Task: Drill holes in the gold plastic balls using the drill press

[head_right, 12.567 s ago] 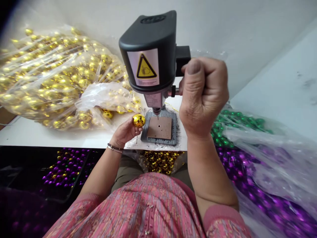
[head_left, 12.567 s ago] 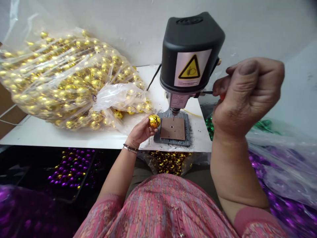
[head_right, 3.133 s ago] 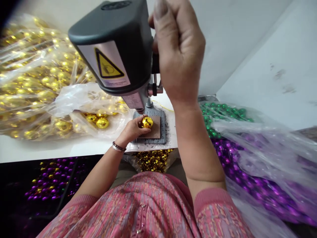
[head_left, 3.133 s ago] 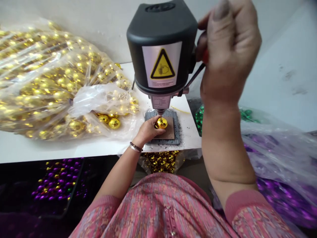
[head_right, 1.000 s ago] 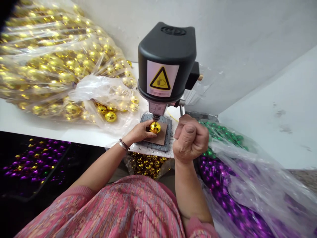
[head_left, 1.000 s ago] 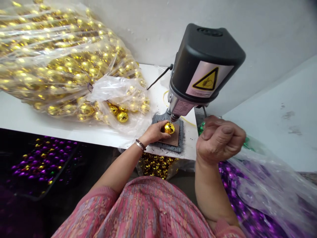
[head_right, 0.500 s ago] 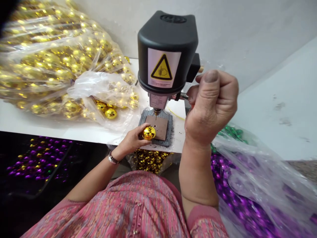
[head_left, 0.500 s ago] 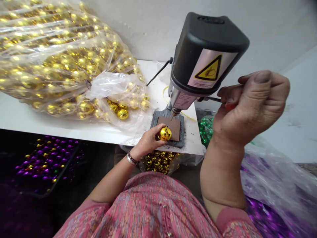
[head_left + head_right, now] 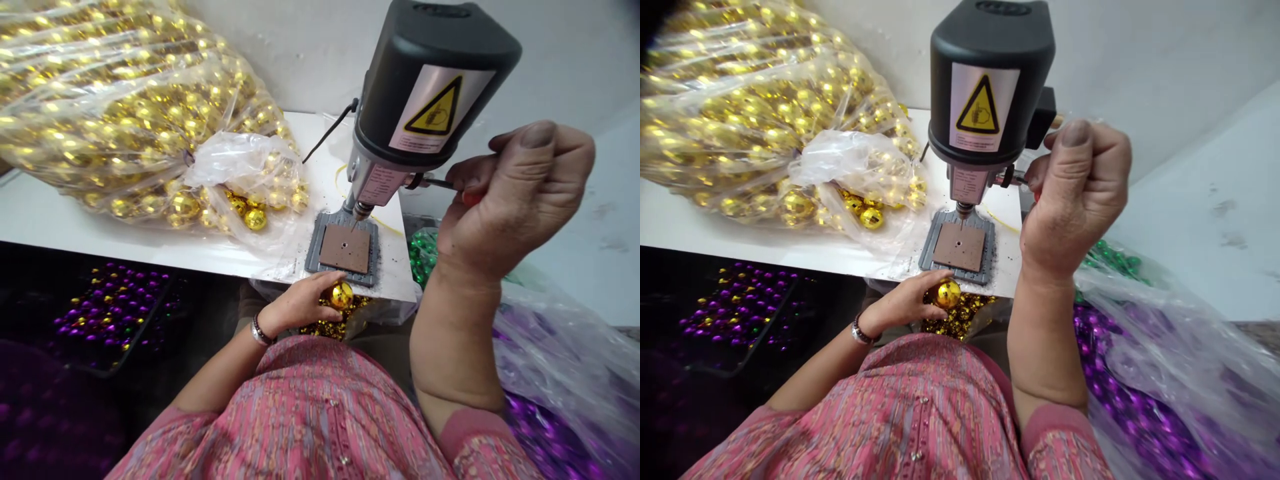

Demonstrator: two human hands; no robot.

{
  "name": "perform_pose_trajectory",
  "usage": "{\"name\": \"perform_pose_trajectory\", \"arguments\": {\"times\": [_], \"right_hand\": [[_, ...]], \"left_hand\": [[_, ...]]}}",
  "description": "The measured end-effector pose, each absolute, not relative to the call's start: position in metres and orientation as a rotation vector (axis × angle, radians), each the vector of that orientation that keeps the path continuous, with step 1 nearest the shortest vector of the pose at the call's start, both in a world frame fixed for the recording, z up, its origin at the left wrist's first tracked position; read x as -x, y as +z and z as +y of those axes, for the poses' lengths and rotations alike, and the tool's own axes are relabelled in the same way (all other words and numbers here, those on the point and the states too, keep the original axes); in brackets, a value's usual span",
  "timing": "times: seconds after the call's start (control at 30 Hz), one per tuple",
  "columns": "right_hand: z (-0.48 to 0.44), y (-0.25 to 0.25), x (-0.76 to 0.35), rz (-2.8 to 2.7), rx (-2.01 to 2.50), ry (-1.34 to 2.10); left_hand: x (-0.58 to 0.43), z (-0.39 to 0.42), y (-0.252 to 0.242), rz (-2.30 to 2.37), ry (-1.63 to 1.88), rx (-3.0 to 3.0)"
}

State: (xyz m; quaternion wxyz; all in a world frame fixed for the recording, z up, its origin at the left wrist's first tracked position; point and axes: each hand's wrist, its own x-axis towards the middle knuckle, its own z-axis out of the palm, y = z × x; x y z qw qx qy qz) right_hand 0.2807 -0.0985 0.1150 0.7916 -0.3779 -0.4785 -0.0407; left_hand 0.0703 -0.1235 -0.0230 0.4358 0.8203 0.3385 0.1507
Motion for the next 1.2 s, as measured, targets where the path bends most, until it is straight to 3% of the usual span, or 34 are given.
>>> {"name": "perform_pose_trajectory", "arguments": {"times": [0.13,0.33,0.47,0.77,1.03,1.2], "right_hand": [[-0.101,0.114,-0.281,-1.021,0.835,-0.048],[-0.102,0.111,-0.280,-0.983,0.762,-0.011],[-0.101,0.110,-0.279,-1.001,0.759,-0.045],[-0.104,0.110,-0.276,-1.026,0.775,-0.074],[-0.104,0.108,-0.276,-0.976,0.781,-0.064],[-0.103,0.108,-0.275,-0.933,0.771,-0.046]], "left_hand": [[-0.056,-0.106,-0.030,1.015,0.445,-2.049],[-0.012,-0.026,-0.022,1.933,0.799,-1.863],[0.008,0.012,-0.013,2.120,0.693,-1.806],[0.003,0.027,-0.016,1.993,0.326,-1.871],[0.009,-0.015,-0.010,1.327,0.901,-0.768],[0.071,-0.052,0.012,1.217,1.201,-0.508]]}}
